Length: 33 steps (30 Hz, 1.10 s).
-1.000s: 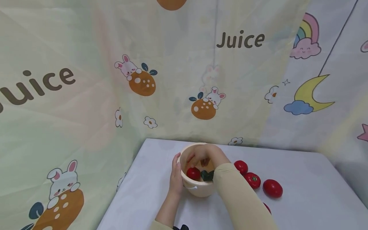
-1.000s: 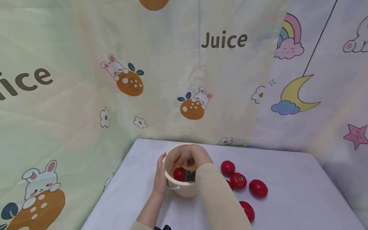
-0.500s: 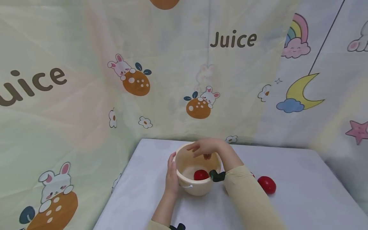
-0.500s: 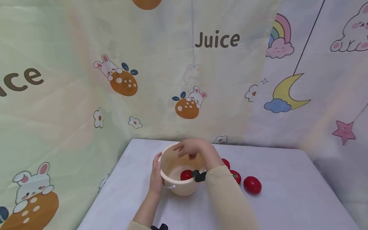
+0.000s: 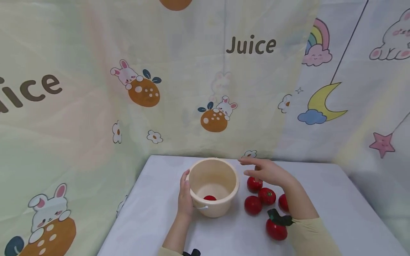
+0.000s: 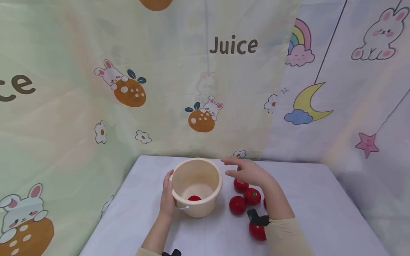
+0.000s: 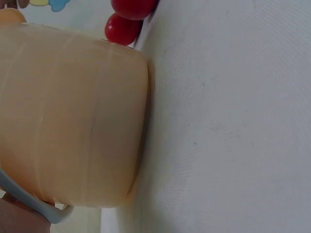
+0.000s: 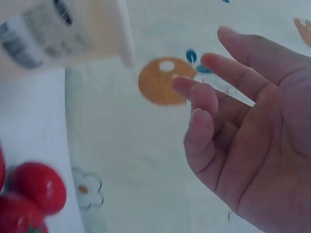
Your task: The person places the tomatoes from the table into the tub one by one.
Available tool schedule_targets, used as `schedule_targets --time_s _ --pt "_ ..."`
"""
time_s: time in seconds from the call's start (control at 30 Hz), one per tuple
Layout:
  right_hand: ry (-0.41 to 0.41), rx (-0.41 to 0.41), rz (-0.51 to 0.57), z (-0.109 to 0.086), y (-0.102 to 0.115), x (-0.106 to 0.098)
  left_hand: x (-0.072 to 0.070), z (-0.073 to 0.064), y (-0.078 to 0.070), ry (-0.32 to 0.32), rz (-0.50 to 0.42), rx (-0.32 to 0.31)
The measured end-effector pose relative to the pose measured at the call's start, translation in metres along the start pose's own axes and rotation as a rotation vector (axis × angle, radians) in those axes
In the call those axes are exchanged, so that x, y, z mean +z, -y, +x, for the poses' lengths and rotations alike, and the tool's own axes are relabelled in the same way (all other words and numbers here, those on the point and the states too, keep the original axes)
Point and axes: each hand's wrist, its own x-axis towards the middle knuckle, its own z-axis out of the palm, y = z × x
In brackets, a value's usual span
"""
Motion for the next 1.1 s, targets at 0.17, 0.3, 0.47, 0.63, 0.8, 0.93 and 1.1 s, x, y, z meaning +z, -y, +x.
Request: schedule_targets --time_s 0.17,0.3,0.47,0.63,0.8,0.93,1.1 --pt "-0.118 0.071 0.040 -0.030 -0.047 -0.002 0.000 -0.004 -0.007 -0.007 0.019 0.006" --pt "-0.183 0.128 0.041 -0.045 -0.087 0.004 -0.002 -0.003 -0.007 0.002 0.009 0.013" --pt "-0.226 0.215 0.063 -0.062 -0.125 0.012 -0.001 -0.003 -0.007 0.026 -0.016 0.029" --pt "-0.219 0.318 0.106 -0.072 -0.153 0.021 0.000 0.003 0.009 0.035 -0.028 0.021" --pt "-0.227 0.358 0.149 -0.074 -0.176 0.032 0.000 0.010 0.025 0.022 -0.022 0.028" --pt "-0.226 0.384 0.162 -0.073 -0.195 0.041 0.001 0.010 0.028 0.008 -0.019 0.032" --pt "-0.223 0.402 0.173 -0.073 -0.209 0.050 0.002 0.010 0.028 -0.004 0.001 0.037"
